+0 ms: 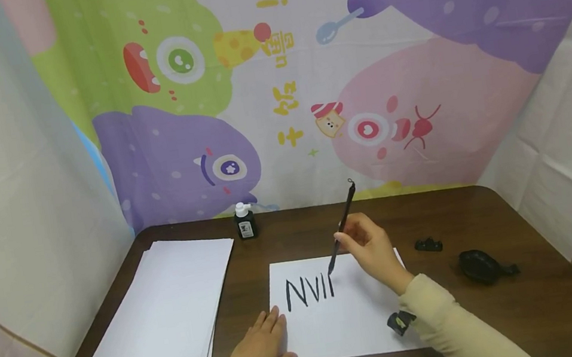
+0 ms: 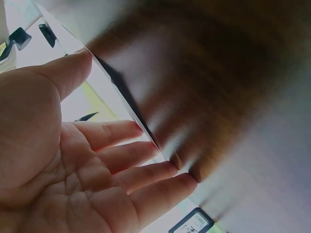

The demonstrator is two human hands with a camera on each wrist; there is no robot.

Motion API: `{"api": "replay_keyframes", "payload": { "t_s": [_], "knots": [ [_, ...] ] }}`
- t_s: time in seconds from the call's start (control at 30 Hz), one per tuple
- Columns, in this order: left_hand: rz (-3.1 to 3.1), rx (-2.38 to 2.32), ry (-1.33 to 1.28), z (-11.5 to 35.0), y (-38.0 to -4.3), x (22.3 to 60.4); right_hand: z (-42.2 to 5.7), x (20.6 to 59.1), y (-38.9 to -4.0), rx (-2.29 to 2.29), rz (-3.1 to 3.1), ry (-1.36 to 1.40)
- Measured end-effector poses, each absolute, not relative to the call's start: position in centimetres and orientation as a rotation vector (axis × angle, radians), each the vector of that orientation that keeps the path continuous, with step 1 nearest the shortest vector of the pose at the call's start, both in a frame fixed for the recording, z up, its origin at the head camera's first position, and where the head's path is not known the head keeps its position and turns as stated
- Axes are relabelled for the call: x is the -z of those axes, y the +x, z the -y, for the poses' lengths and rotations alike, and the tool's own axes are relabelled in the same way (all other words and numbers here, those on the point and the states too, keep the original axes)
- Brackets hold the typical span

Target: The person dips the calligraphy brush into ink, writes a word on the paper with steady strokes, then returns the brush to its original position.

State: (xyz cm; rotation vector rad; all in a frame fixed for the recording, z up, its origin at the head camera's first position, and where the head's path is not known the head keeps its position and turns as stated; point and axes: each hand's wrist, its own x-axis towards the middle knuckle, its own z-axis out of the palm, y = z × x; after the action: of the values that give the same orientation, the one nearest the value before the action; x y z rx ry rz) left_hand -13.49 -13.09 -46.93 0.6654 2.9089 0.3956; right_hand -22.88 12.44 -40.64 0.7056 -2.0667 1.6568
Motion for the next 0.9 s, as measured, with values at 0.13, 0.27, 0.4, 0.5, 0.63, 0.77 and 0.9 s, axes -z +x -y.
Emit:
{"api": "replay_keyframes", "payload": {
  "t_s": [0.13,0.27,0.4,0.5,0.63,0.77,0.9],
  "knots": [
    [-2.911,-0.396,0.672,13.1,-13.5,46.9,-12.5,41.0,-23.4,-1.667,2.071,0.666],
    [-2.901,-0.394,0.666,13.1,-13.6,46.9,-12.7,42.6,-24.6,-1.676,2.075,0.637],
    [-2.894,-0.398,0.653,13.1,-13.5,46.9,-12.9,43.9,-25.5,-1.713,2.071,0.600],
    [-2.892,-0.400,0.650,13.1,-13.5,46.9,-12.9,44.3,-25.8,-1.732,2.055,0.583],
    [-2.895,-0.397,0.656,13.0,-13.5,46.8,-12.9,44.7,-26.0,-1.745,2.028,0.586],
    [-2.900,-0.396,0.657,13.1,-13.5,46.8,-13.0,44.9,-26.1,-1.744,2.018,0.603],
    [-2.898,-0.391,0.657,13.1,-13.5,46.8,-13.0,45.0,-26.1,-1.738,2.025,0.603]
  ]
}}
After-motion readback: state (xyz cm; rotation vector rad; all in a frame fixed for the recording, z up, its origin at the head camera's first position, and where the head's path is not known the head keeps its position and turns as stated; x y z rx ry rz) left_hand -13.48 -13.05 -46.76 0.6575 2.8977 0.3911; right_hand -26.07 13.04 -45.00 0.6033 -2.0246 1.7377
